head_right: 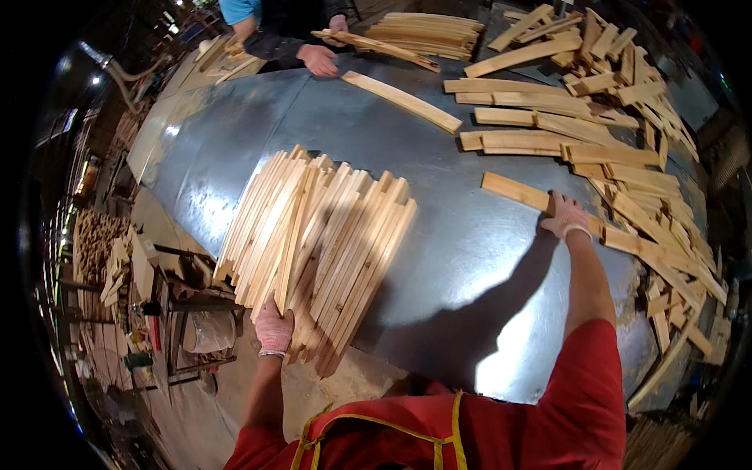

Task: The person repeatedly picks up thin wooden planks from a large pile on a metal table and stacks them into a neat pile. Another person is visible in the background also handling wood. The camera wearer continues this repetitive stacking process throughout the clip.

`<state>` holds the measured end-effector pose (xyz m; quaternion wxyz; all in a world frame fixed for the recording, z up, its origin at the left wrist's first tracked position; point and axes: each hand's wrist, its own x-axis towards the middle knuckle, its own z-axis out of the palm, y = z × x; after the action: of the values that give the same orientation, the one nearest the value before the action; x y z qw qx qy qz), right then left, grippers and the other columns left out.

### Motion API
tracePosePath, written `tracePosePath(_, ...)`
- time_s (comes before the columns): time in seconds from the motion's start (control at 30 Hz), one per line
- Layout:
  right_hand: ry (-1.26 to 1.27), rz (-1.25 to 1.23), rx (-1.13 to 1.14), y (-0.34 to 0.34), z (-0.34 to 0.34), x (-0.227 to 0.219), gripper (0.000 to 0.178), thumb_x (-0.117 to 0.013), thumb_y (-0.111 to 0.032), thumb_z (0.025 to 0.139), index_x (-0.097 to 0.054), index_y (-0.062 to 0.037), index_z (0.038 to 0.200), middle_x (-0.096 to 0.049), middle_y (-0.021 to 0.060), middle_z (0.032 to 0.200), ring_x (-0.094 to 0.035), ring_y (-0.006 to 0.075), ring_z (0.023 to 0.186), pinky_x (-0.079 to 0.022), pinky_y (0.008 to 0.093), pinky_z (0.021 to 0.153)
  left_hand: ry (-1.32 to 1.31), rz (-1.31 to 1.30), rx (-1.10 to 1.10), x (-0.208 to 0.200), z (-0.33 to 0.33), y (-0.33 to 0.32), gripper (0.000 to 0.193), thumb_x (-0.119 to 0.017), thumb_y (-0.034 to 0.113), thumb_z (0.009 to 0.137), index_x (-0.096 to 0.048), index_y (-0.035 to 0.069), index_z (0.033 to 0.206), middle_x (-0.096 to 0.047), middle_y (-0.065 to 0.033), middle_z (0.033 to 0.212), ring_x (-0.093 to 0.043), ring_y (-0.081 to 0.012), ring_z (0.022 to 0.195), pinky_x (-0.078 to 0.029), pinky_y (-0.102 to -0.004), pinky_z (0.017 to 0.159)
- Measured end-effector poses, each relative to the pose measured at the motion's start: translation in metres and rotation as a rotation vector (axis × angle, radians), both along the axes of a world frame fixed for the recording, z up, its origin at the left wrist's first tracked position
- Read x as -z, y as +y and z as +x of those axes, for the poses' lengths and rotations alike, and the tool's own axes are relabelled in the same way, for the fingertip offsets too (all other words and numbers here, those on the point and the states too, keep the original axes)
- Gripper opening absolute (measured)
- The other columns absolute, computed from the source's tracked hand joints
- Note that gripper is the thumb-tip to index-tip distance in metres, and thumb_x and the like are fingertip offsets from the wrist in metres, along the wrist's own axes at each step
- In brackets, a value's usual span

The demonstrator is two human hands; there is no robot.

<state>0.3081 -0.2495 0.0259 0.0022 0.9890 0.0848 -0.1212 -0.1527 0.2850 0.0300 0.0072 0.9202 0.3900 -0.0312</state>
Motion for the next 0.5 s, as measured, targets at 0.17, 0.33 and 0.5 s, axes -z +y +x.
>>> tracePosePath(0.17,0.206,0.22,-0.195,0.025,-0.03,-0.002,0.065,-0.071,-0.049,0.094,-0.059,-0.009,0.143,-0.074,0.0232,0.123,-0.069,0.0459,0.115,-0.054,0.0485,0.099,-0.155,-0.061,0.038,-0.002,0.003,0.012,0.059,-0.076,0.029,0.087,-0.06,0.004,0.138,-0.072,-0.0248,0.106,-0.07,-0.0454,0.098,-0.055,-0.0566,0.088)
tracePosePath(0.33,0.365,0.796,-0.017,0.114,-0.149,0.051,0.058,-0.06,-0.054,0.102,-0.068,0.0024,0.115,-0.075,0.0214,0.101,-0.071,0.0339,0.096,-0.054,0.0459,0.089,-0.169,0.215,0.263,0.001,0.016,0.009,0.079,-0.083,0.042,0.081,-0.053,0.008,0.146,-0.067,-0.0172,0.127,-0.065,-0.0393,0.115,-0.055,-0.0529,0.091)
tracePosePath(0.5,0.66,0.797,0.056,0.238,-0.244,0.032,0.069,-0.055,-0.054,0.102,-0.061,0.0043,0.137,-0.071,0.03,0.123,-0.068,0.0418,0.118,-0.049,0.0485,0.103,-0.323,-0.212,0.409,0.002,0.035,-0.065,0.069,-0.08,0.041,0.084,-0.057,0.004,0.138,-0.06,-0.0185,0.136,-0.057,-0.0382,0.126,-0.046,-0.056,0.107)
